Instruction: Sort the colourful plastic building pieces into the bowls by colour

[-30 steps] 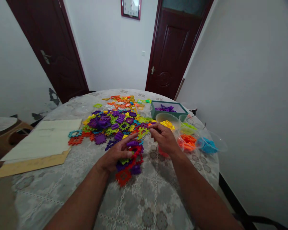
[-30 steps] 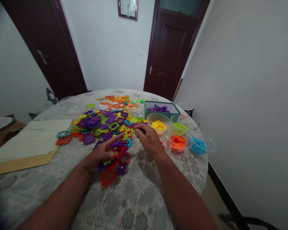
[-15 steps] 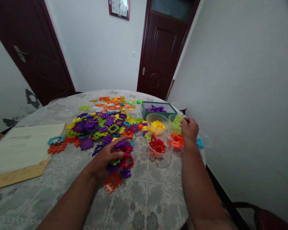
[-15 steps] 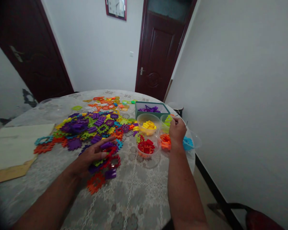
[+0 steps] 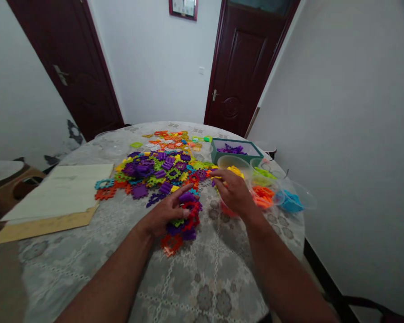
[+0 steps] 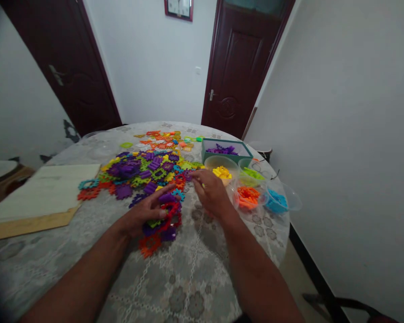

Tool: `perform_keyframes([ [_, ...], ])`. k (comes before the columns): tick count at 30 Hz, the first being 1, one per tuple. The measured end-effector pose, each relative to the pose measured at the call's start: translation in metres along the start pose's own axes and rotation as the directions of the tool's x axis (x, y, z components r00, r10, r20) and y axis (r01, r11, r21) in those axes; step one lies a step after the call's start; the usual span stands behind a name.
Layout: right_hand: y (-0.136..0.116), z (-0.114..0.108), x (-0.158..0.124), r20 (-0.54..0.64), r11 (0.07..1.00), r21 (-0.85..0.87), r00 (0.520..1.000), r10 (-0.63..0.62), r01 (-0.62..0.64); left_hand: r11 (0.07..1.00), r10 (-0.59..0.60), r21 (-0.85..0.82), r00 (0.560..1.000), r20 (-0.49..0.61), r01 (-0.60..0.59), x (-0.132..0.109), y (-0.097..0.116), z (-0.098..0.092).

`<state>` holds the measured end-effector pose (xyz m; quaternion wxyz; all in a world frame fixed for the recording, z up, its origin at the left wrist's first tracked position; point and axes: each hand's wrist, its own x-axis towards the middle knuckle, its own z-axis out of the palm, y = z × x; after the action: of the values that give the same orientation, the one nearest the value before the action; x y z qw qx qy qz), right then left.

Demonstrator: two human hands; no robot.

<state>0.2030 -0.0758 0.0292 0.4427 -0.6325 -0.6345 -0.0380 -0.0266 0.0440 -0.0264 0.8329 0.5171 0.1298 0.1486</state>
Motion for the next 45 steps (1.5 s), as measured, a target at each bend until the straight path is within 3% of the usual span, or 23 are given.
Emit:
perform_keyframes([
  [4,-0.024,0.036,-0.01,0.22,0.989,-0.034,0.967,-0.13,0.14,0.995,0.071,0.063,0.997,0.027,-0.073,0.002,-0.004,-0.001],
  [9,-0.027,0.048,-0.013,0.28,0.991,-0.046,0.954,-0.105,0.122,0.987,0.086,0.136,0.996,0.029,-0.089,0.001,0.0,0.001],
  [13,-0.032,0.041,-0.01,0.242,1.0,0.02,0.97,0.008,-0.013,0.988,0.1,0.116,0.994,0.054,-0.106,0.001,0.002,0.002],
  [20,-0.023,0.017,-0.002,0.26,0.939,0.194,0.938,0.23,-0.284,0.998,0.023,0.054,1.0,0.01,-0.024,0.0,0.001,-0.001],
  [26,0.012,-0.021,0.019,0.42,0.958,0.071,0.879,0.224,-0.278,1.0,-0.013,0.022,0.994,-0.105,0.015,0.003,0.004,-0.003],
  [28,0.03,-0.03,0.036,0.333,0.946,0.009,0.893,0.304,-0.325,1.0,-0.011,0.001,0.988,-0.153,0.011,0.005,0.003,-0.004],
  [30,0.047,-0.036,0.055,0.109,0.908,0.001,0.902,0.417,-0.42,1.0,-0.014,-0.017,0.98,-0.198,0.011,0.006,0.003,-0.004],
  [32,0.061,-0.04,0.071,-0.132,0.876,0.037,0.866,0.481,-0.481,0.999,-0.025,-0.035,0.97,-0.241,0.017,0.006,0.004,-0.002],
  [34,0.065,-0.04,0.077,-0.256,0.873,0.071,0.837,0.484,-0.483,0.998,-0.025,-0.061,0.96,-0.278,0.008,0.005,0.006,0.0],
  [37,0.046,-0.026,0.065,-0.232,0.905,0.098,0.874,0.426,-0.415,0.992,0.011,-0.112,0.941,-0.337,-0.052,0.005,0.008,0.002],
  [39,0.02,-0.008,0.044,-0.091,0.937,0.098,0.935,0.343,-0.334,0.983,0.042,-0.149,0.925,-0.378,-0.105,0.007,0.008,0.001],
  [41,-0.011,0.014,0.019,0.089,0.963,0.101,0.966,0.243,-0.251,0.97,0.07,-0.185,0.912,-0.404,-0.157,0.009,0.005,-0.001],
  [43,-0.039,0.035,-0.004,0.221,0.973,0.102,0.959,0.179,-0.206,0.957,0.098,-0.209,0.9,-0.425,-0.203,0.012,0.002,-0.004],
  [45,-0.059,0.053,-0.021,0.28,0.977,0.097,0.947,0.158,-0.192,0.948,0.125,-0.207,0.878,-0.461,-0.243,0.014,-0.001,-0.007],
])
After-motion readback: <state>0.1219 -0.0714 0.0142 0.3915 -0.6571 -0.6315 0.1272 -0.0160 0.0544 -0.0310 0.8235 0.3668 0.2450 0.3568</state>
